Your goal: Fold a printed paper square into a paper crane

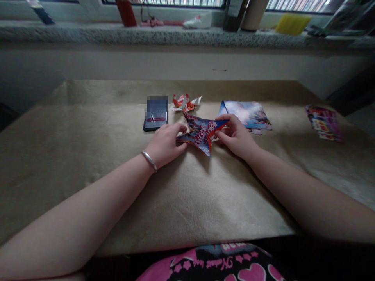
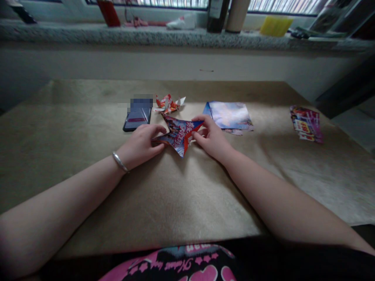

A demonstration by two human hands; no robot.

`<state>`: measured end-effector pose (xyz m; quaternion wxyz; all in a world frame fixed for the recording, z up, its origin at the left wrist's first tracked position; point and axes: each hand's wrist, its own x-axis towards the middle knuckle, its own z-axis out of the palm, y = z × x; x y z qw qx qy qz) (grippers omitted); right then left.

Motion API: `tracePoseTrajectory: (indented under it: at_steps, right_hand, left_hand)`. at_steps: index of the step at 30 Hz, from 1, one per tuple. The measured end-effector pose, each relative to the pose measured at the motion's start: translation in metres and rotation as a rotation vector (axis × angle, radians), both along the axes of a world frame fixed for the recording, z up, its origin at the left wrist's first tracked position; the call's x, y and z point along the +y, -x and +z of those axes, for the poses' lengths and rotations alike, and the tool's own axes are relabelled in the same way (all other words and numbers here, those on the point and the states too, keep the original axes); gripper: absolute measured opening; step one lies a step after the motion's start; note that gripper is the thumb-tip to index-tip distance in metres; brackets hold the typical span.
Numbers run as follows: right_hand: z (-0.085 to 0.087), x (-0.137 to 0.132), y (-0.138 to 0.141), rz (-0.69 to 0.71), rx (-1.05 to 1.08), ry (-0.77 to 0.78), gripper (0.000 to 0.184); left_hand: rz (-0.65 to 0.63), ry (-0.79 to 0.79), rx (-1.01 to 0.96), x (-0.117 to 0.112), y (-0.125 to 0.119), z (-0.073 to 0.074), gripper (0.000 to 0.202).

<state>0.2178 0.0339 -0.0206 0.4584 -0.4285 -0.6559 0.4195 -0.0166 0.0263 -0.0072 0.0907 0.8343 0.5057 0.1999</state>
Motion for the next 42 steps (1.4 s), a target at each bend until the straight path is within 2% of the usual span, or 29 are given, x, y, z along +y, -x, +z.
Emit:
tracePoseTrajectory:
  at_steps: [3,10,15,18,20,24,27,31,34,38,42]
  right_hand:
    - [0.0,0.0,0.0,-0.018,0.018,0.029,0.034]
    - [-0.002,0.003,-0.001,-0.095,0.058,0.077,0.034]
    - [-0.003,0.006,-0.002,-0.115,0.109,0.113,0.034]
    - [-0.004,0.006,-0.003,-0.068,0.116,0.121,0.036]
    - [-0.005,0.005,-0.003,-0.016,0.109,0.125,0.038]
    - [-0.005,0.002,-0.002,0.058,0.09,0.131,0.038]
    - [-0.003,0.001,-0.001,0.068,0.102,0.147,0.038]
    - [0.001,0.001,0.0,0.065,0.132,0.164,0.045]
    - [0.003,0.0,0.002,0.06,0.109,0.164,0.037]
    - [0.004,-0.002,0.004,0.027,0.077,0.187,0.018]
    - [0.004,-0.003,0.007,0.036,0.106,0.208,0.013]
  left_hand:
    - [0.05,0.007,0.03,0.0,0.0,0.001,0.04]
    - [0.022,-0.012,-0.09,0.001,0.0,-0.001,0.038]
    - [0.032,0.078,-0.427,0.003,-0.001,-0.005,0.044]
    - [0.086,0.127,-0.586,0.003,-0.002,-0.003,0.052]
    - [0.094,0.145,-0.646,0.003,-0.002,-0.003,0.049]
    - [0.032,0.19,-0.723,0.005,-0.003,-0.007,0.032]
    - [0.027,0.2,-0.821,0.008,-0.003,-0.013,0.035]
    - [-0.088,0.389,-1.011,0.006,-0.006,-0.013,0.035]
    - [-0.13,0.449,-1.06,0.001,-0.009,-0.008,0.035]
    - [-0.057,0.435,-1.035,-0.004,-0.013,-0.003,0.042]
    - [-0.044,0.407,-1.004,-0.003,-0.015,-0.003,0.046]
